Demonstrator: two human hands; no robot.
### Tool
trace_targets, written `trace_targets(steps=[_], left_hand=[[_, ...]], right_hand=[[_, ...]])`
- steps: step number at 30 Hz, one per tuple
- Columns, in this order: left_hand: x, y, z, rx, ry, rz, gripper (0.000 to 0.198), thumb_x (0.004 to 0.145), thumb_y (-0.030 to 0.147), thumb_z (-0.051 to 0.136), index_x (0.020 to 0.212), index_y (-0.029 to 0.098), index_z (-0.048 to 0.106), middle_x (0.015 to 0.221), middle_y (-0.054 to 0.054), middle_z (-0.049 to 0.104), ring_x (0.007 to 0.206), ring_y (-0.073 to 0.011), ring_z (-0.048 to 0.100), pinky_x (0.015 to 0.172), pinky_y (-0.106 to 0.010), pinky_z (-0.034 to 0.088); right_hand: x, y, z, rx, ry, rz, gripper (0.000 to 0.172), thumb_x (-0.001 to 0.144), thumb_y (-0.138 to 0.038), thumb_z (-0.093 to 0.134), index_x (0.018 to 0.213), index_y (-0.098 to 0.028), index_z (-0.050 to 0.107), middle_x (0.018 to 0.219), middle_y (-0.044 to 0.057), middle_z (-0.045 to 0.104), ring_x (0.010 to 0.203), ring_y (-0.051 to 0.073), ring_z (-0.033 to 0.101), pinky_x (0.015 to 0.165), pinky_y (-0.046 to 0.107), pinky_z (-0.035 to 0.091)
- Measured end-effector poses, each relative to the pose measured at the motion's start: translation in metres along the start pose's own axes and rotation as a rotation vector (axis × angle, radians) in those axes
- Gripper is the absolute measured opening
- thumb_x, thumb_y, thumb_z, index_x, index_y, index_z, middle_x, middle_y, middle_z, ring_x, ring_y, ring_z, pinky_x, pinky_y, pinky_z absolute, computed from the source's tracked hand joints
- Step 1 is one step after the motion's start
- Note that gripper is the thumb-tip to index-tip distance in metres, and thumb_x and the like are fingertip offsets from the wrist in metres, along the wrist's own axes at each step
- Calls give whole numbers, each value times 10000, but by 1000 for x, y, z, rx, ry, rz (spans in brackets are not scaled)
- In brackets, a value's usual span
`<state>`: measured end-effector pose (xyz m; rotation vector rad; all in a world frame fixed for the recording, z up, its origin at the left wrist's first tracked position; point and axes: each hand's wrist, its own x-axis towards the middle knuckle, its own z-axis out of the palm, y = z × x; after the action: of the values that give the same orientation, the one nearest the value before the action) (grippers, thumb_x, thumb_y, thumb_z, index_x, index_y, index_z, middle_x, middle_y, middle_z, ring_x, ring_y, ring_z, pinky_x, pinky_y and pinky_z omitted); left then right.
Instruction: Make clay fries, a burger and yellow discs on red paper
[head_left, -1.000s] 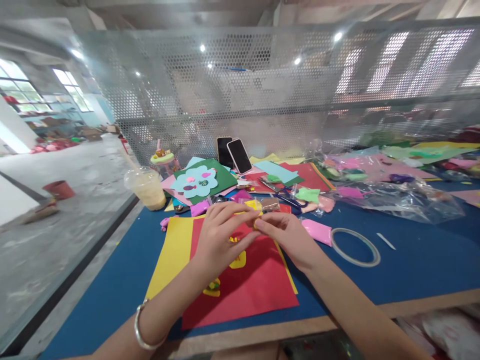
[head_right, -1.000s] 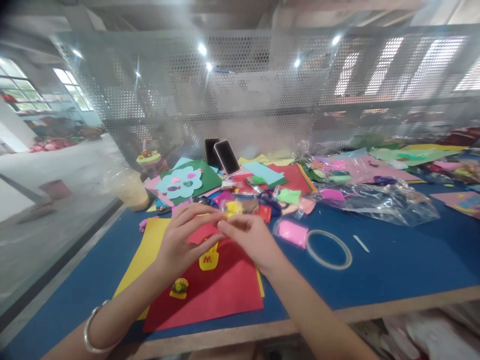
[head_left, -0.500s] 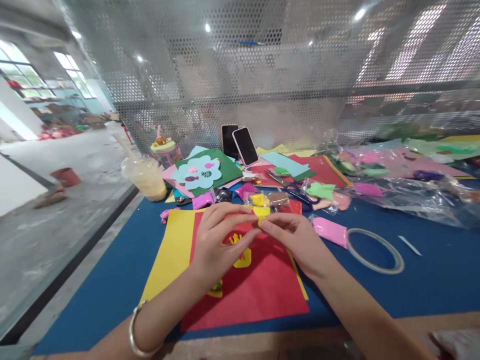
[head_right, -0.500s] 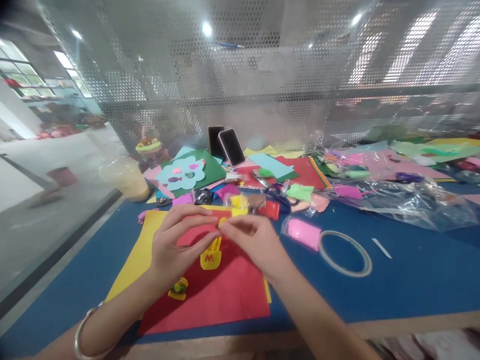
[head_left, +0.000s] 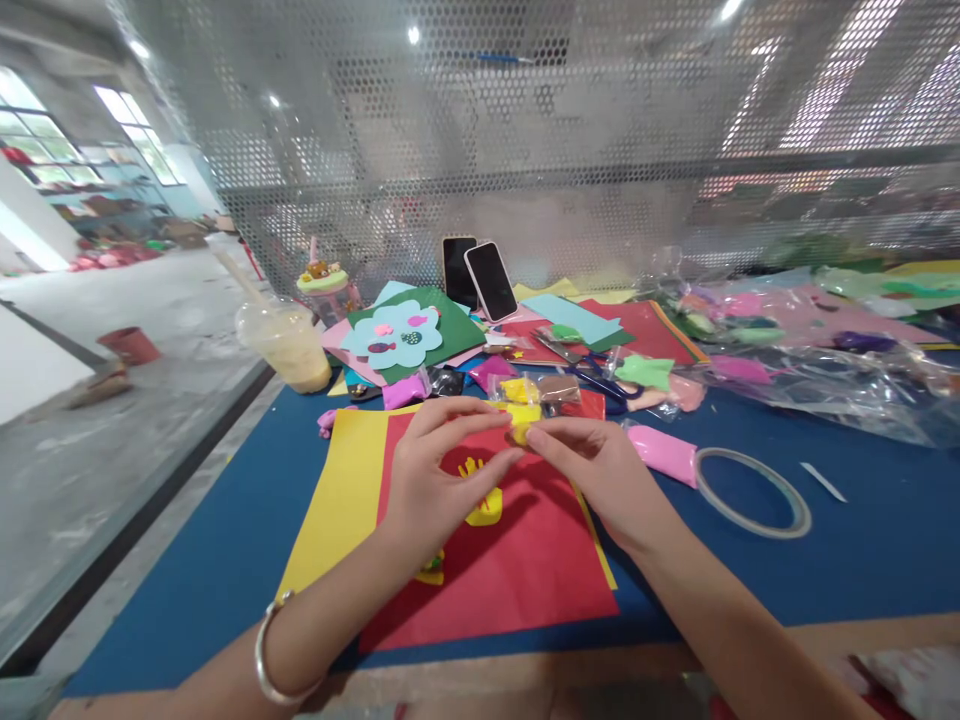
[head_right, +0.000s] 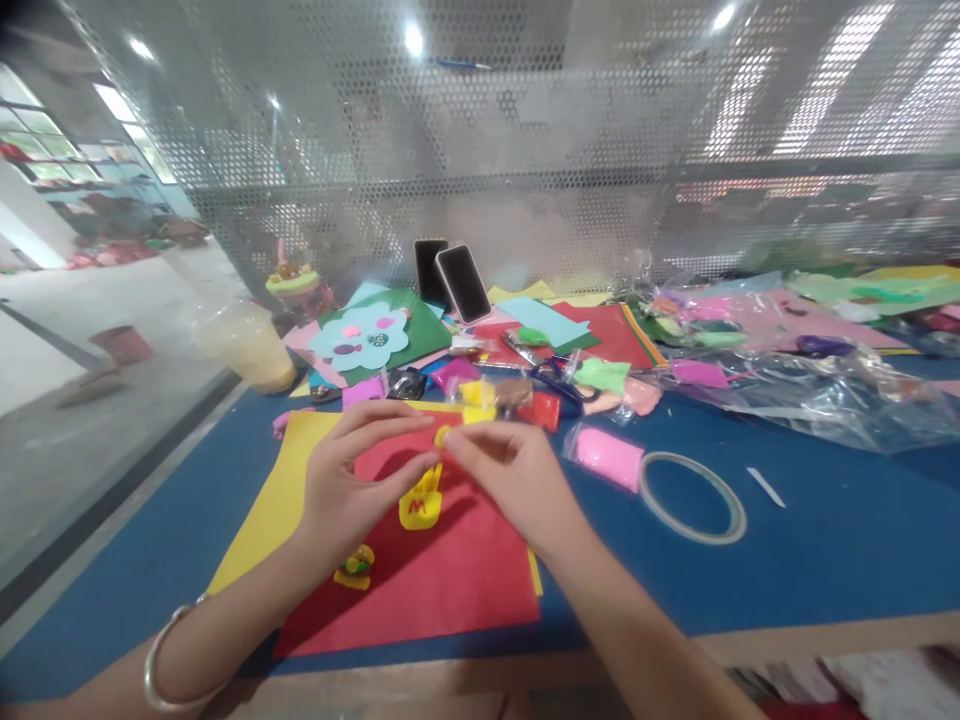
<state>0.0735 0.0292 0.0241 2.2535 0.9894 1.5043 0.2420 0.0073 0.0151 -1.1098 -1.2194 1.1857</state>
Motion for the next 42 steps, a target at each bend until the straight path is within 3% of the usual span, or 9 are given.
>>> trace_targets(steps=[8,16,22,28,31,36,39,42], left_hand=[[1,4,5,-214,-12,-226,61,730,174,751,771,219,757,834,-36,697,791,-151,656,743,-271,577],[-5,-3,13,-355,-26,-414,89,696,260,774,768,209,762,827,-52,708,772,-162,662,662,-245,572],[-3,-3,14,-398,-72,-478,118,720,289,745,671,183,731,722,-48,700,684,-155,652,571,-225,537],[-3,3,11,-361,-49,-439,141,692,264,767,811,194,740,846,-59,720,749,-168,662,639,-254,570],[-3,6,10,-357,-97,-463,101,703,258,757,756,176,732,811,-62,720,737,-167,666,649,-257,578],[-1,6,10,-331,-81,-478,92,727,262,742,706,173,729,720,-51,714,683,-161,667,578,-228,560],[-2,6,9,-297,-78,-425,107,745,273,731,709,172,718,716,-47,712,661,-158,661,567,-234,556],[-4,7,8,-190,-39,-304,147,729,260,753,851,185,718,835,-52,719,716,-157,653,648,-264,569]], right_hand=[[-3,-5,-1,-101,15,-26,288,736,-456,723,906,-225,756,940,68,746,929,249,672,801,363,551],[1,0,-2,-81,70,-99,187,731,-393,734,768,-211,717,806,40,734,796,206,676,750,323,541],[3,2,-1,-87,50,-101,169,732,-377,731,752,-211,706,779,37,732,767,194,673,725,307,535],[7,8,-2,10,57,-39,255,697,-449,741,740,-199,712,751,45,728,736,195,669,694,313,532],[5,7,0,22,58,-51,240,701,-434,743,737,-199,709,753,38,726,734,188,663,706,313,527],[2,2,3,20,66,-83,185,727,-382,727,792,-209,720,811,40,734,780,186,666,740,311,529],[4,4,2,47,52,-95,206,724,-394,729,830,-217,728,877,45,736,824,195,669,762,321,530],[7,9,-2,83,40,-64,229,700,-425,753,768,-209,721,799,44,735,783,196,673,743,319,528]])
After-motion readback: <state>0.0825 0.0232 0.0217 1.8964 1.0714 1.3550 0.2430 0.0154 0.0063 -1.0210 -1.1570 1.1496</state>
